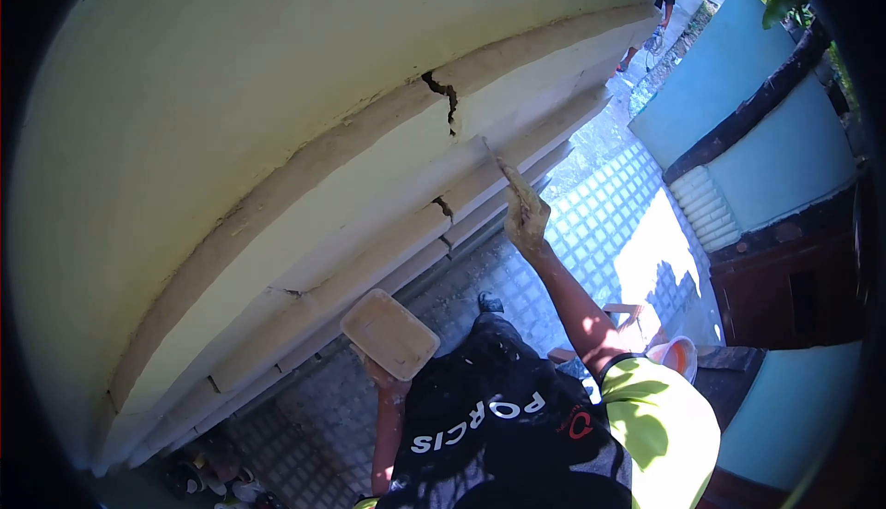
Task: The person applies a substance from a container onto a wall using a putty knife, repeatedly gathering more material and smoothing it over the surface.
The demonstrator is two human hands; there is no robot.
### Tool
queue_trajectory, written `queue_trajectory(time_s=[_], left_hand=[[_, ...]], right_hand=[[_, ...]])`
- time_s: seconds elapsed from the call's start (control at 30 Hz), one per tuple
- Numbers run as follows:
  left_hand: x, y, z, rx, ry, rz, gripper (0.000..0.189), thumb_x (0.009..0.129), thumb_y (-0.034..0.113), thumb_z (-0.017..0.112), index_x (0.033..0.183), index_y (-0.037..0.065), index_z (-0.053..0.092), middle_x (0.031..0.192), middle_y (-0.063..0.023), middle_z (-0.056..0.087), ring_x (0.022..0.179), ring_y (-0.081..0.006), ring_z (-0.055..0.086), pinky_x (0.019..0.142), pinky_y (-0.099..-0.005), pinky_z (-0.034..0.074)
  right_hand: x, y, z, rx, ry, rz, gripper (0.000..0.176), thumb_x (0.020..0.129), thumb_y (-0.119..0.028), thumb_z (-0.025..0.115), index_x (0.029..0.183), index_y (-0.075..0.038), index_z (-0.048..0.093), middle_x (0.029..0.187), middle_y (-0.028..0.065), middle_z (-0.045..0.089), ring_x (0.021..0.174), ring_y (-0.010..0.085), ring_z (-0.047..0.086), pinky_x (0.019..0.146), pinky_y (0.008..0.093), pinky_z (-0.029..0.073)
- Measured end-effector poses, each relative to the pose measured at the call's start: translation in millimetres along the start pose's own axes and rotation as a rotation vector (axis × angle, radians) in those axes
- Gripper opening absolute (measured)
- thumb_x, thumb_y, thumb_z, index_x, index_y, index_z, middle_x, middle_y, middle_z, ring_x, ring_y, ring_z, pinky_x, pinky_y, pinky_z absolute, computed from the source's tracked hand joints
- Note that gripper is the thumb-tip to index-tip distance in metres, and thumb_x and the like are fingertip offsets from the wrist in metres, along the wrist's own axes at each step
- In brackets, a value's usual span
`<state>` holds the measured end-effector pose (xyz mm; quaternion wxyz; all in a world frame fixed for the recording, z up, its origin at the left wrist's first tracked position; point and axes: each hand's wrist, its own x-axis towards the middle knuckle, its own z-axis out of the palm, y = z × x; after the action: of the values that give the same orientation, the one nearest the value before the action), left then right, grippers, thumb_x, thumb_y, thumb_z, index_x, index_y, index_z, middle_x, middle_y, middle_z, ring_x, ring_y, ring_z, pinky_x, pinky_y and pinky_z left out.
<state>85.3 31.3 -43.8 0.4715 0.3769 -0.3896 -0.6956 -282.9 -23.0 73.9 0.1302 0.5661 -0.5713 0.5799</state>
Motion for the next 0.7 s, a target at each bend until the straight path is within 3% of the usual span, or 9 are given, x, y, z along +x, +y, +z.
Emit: queue_trajectory(time_s=[0.03,0.07,0.13,0.17,0.23,0.33,0.47,0.57,0.7], left_hand=[[0,4,6,-0.015,0.023,-0.014,0.081,0.092,0.075,0.034,0.146,0.014,0.036,0.132,-0.0114,0.056,0.114,-0.0317,0.063,0.090,-0.0525,0.057],[-1,7,8,-0.076,0.027,-0.042,0.081,0.092,0.075,0.033,0.146,0.014,0.036,0.132,-0.0115,0.056,0.114,-0.0318,0.063,0.090,-0.0523,0.057],[-1,11,12,-0.247,0.014,-0.107,0.081,0.092,0.075,0.033,0.146,0.014,0.036,0.132,-0.0116,0.056,0.113,-0.0319,0.063,0.089,-0.0521,0.057],[0,12,14,-0.356,-0.007,-0.142,0.081,0.092,0.075,0.032,0.146,0.014,0.036,0.132,-0.0116,0.056,0.113,-0.0319,0.063,0.089,-0.0520,0.057],[1,10,13,-0.212,-0.017,-0.075,0.082,0.092,0.076,0.031,0.146,0.015,0.036,0.132,-0.0118,0.056,0.113,-0.0323,0.063,0.089,-0.0527,0.057],[6,5,13,-0.141,-0.013,-0.041,0.082,0.092,0.076,0.029,0.146,0.015,0.036,0.133,-0.0117,0.056,0.113,-0.0327,0.063,0.089,-0.0537,0.057],[5,12,19,-0.260,-0.023,-0.103,0.082,0.092,0.076,0.030,0.147,0.015,0.036,0.136,-0.0114,0.054,0.115,-0.0329,0.062,0.090,-0.0546,0.056],[5,27,28,-0.436,-0.057,-0.140,0.082,0.092,0.075,0.031,0.148,0.016,0.035,0.138,-0.0117,0.052,0.118,-0.0329,0.060,0.091,-0.0541,0.056],[3,28,17,-0.503,-0.105,-0.180,0.083,0.092,0.075,0.032,0.150,0.015,0.031,0.140,-0.0130,0.049,0.122,-0.0328,0.057,0.095,-0.0545,0.053]], right_hand=[[12,16,5,0.048,0.174,-0.111,0.034,0.099,0.002,0.052,0.133,0.006,0.052,0.134,0.0171,0.060,0.124,0.0213,0.058,0.106,0.0352,0.043],[20,28,6,0.157,0.342,0.199,0.036,0.100,0.001,0.049,0.135,0.007,0.050,0.135,0.0178,0.059,0.126,0.0222,0.056,0.109,0.0342,0.040],[64,24,-9,0.017,0.450,0.353,0.036,0.102,-0.003,0.048,0.136,0.007,0.049,0.137,0.0185,0.057,0.128,0.0228,0.054,0.110,0.0319,0.038],[78,23,-6,0.054,0.446,0.332,0.036,0.102,-0.005,0.048,0.136,0.007,0.050,0.136,0.0184,0.058,0.127,0.0228,0.055,0.109,0.0317,0.039],[92,16,14,0.129,0.438,0.296,0.037,0.103,-0.008,0.049,0.136,0.007,0.050,0.135,0.0181,0.059,0.125,0.0229,0.057,0.108,0.0311,0.040],[64,-20,22,-0.046,0.228,0.273,0.034,0.102,-0.007,0.051,0.133,0.007,0.053,0.131,0.0163,0.062,0.120,0.0205,0.059,0.104,0.0302,0.043],[4,-67,14,0.285,-0.016,0.417,0.027,0.100,-0.007,0.055,0.124,0.007,0.057,0.122,0.0123,0.066,0.109,0.0150,0.061,0.094,0.0281,0.047],[-23,-107,14,0.362,0.172,0.497,0.026,0.100,-0.007,0.055,0.123,0.005,0.059,0.115,0.0114,0.068,0.104,0.0152,0.064,0.092,0.0300,0.049],[-45,-150,20,0.585,0.058,0.679,0.027,0.096,-0.011,0.064,0.119,0.003,0.059,0.108,0.0078,0.069,0.098,0.0120,0.062,0.087,0.0292,0.050]])
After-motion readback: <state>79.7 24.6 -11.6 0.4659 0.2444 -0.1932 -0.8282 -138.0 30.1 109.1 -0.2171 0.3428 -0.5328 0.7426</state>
